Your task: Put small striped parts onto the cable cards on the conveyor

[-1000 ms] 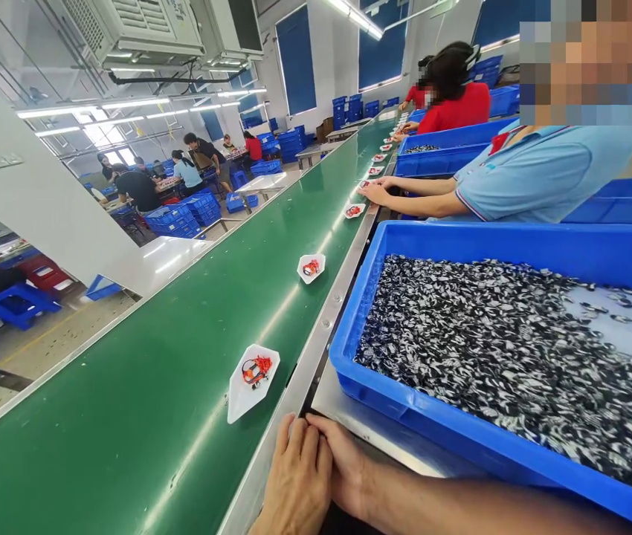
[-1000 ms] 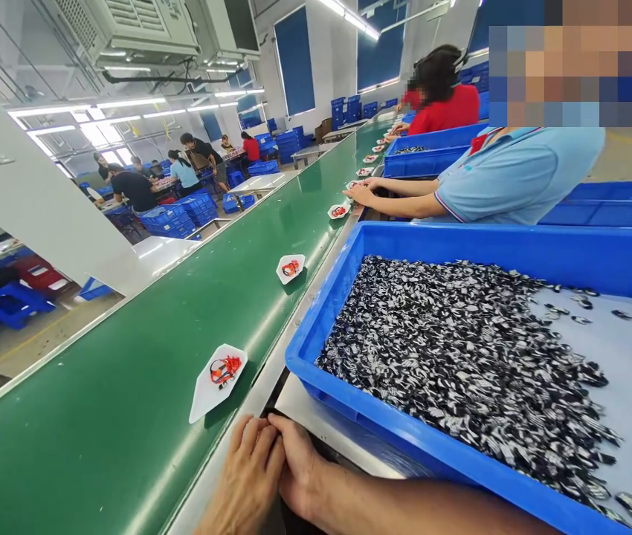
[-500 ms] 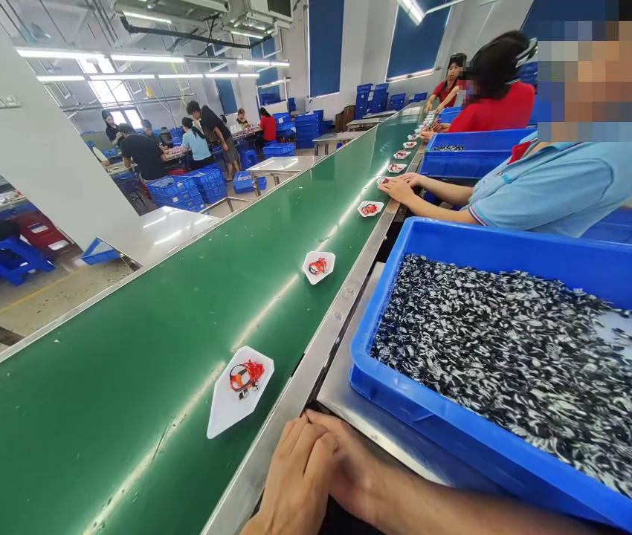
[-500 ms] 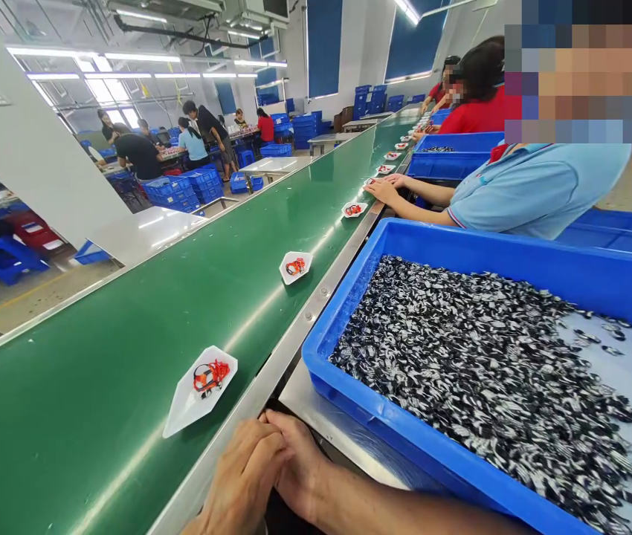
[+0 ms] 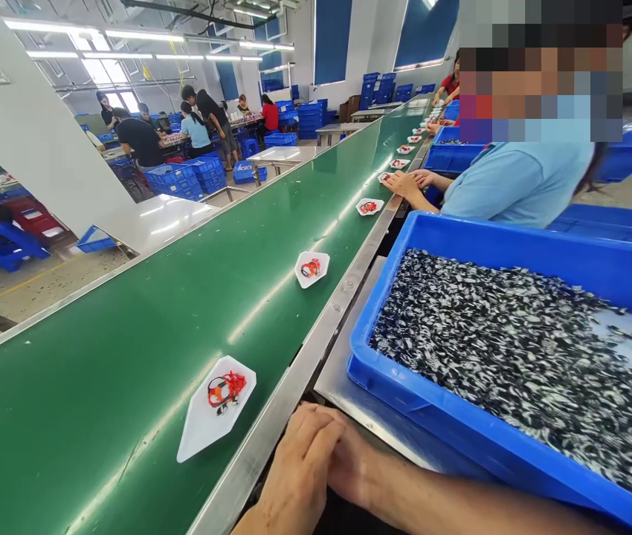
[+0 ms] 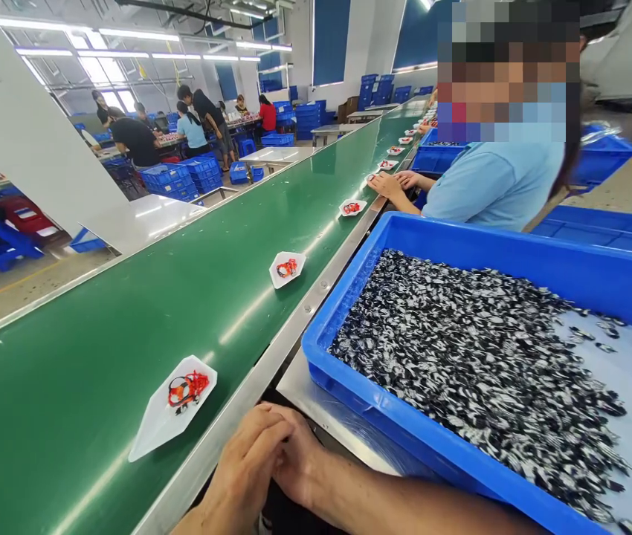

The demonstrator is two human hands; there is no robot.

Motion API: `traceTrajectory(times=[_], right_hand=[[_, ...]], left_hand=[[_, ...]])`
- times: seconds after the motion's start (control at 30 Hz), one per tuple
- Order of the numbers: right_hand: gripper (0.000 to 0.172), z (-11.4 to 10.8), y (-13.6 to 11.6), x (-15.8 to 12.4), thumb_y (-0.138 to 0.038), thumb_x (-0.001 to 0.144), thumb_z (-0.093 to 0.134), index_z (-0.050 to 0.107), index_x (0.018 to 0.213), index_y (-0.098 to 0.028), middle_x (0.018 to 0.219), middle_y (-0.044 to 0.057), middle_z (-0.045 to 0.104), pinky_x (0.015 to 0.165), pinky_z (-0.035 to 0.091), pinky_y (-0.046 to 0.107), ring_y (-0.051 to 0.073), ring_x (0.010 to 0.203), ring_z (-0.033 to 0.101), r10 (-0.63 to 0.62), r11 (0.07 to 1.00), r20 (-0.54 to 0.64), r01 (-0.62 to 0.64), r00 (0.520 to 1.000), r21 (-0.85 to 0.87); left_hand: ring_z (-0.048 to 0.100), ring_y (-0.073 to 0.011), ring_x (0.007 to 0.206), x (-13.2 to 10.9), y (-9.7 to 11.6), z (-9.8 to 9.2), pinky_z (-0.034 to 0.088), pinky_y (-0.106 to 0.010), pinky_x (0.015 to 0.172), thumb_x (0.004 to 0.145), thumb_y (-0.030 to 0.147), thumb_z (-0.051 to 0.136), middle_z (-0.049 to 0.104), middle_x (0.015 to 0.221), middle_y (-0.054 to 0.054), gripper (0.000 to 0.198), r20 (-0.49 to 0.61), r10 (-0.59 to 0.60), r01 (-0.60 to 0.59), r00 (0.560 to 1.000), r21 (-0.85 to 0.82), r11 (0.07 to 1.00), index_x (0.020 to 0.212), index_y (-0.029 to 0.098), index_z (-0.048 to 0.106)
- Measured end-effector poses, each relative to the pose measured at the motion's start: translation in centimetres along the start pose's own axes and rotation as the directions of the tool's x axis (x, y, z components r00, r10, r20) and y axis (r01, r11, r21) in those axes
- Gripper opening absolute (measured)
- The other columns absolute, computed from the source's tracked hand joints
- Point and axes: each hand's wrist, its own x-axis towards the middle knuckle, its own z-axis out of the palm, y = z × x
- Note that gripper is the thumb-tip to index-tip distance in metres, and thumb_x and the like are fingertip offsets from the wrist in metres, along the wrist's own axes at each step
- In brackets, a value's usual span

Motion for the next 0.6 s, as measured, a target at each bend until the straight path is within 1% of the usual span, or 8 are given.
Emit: traceTrajectory(times=[0.07,0.1,0.17,0.27,0.33,0.47,0.53,0.6], right_hand=[[0.020,0.1,-0.1,-0.2,-0.020,0.065,0.054,0.037,0.057,-0.017,0.054,-0.005,0.031,0.041,0.024,0.016,0.005,0.044,0.029,0.025,0.997,0.022,-0.027,0.999,0.078],[0.019,0.1,-0.2,-0.2,-0.020,0.065,0.053,0.036,0.056,-0.016,0.053,-0.006,0.031,0.040,0.023,0.015,0.004,0.043,0.028,0.031,0.994,0.025,-0.034,0.999,0.106],[0.016,0.0,-0.2,-0.1,-0.019,0.065,0.050,0.037,0.055,-0.016,0.049,-0.006,0.030,0.037,0.018,0.014,0.004,0.040,0.026,0.037,0.991,0.018,-0.039,0.999,0.127],[0.011,-0.4,-0.3,0.2,-0.018,0.064,0.050,0.042,0.057,-0.014,0.046,-0.006,0.033,0.036,0.012,0.015,0.004,0.036,0.023,0.060,0.992,0.010,-0.060,0.998,0.112],[0.010,-0.8,-0.3,0.5,-0.019,0.064,0.051,0.043,0.060,-0.014,0.045,-0.006,0.033,0.036,0.012,0.015,0.003,0.035,0.022,0.072,0.991,0.026,-0.075,0.997,0.113],[0.010,-1.2,-0.5,0.5,-0.019,0.064,0.050,0.041,0.060,-0.015,0.045,-0.007,0.033,0.036,0.013,0.016,0.004,0.035,0.023,0.078,0.991,0.100,-0.089,0.992,0.103],[0.010,-1.3,-0.7,0.4,-0.018,0.063,0.049,0.040,0.060,-0.015,0.046,-0.007,0.033,0.036,0.014,0.017,0.004,0.035,0.024,0.081,0.993,0.120,-0.091,0.989,0.079],[0.010,-1.3,-0.8,0.4,-0.018,0.063,0.048,0.040,0.060,-0.016,0.047,-0.007,0.033,0.036,0.014,0.017,0.005,0.035,0.025,0.083,0.994,0.122,-0.091,0.989,0.061]], left_hand=[[0.058,-0.0147,0.087,0.1,0.0,-0.3,0.050,-0.027,0.078,0.085,0.017,0.040,0.063,0.091,-0.005,0.023,-0.011,-0.019,0.018,1.000,-0.028,0.999,0.093,0.022,0.062],[0.058,-0.0144,0.087,0.1,0.0,-0.4,0.050,-0.026,0.077,0.084,0.018,0.042,0.063,0.090,-0.004,0.022,-0.012,-0.053,0.052,0.999,-0.053,0.997,0.092,0.022,0.062],[0.059,-0.0135,0.084,0.2,-0.2,-0.6,0.049,-0.023,0.075,0.083,0.022,0.046,0.063,0.088,-0.002,0.018,-0.002,-0.181,0.179,0.983,-0.125,0.976,0.090,0.023,0.063],[0.060,-0.0134,0.081,0.5,-0.4,-0.8,0.049,-0.020,0.073,0.078,0.031,0.055,0.064,0.087,-0.001,0.017,0.029,-0.416,0.410,0.909,-0.253,0.876,0.091,0.023,0.063],[0.061,-0.0139,0.080,0.7,-0.4,-0.9,0.049,-0.020,0.073,0.074,0.036,0.060,0.064,0.086,-0.001,0.021,0.036,-0.520,0.497,0.853,-0.359,0.790,0.088,0.021,0.063],[0.061,-0.0143,0.078,1.4,-0.3,-1.3,0.049,-0.019,0.071,0.067,0.038,0.067,0.065,0.082,-0.002,0.026,0.098,-0.615,0.567,0.782,-0.520,0.638,0.083,0.018,0.063],[0.061,-0.0139,0.076,1.7,-0.3,-1.5,0.050,-0.018,0.069,0.065,0.038,0.069,0.065,0.080,-0.002,0.027,0.135,-0.636,0.586,0.760,-0.566,0.580,0.082,0.017,0.063],[0.061,-0.0137,0.075,1.8,-0.4,-1.6,0.050,-0.018,0.068,0.065,0.037,0.070,0.065,0.079,-0.002,0.026,0.164,-0.638,0.587,0.752,-0.608,0.535,0.081,0.017,0.063]])
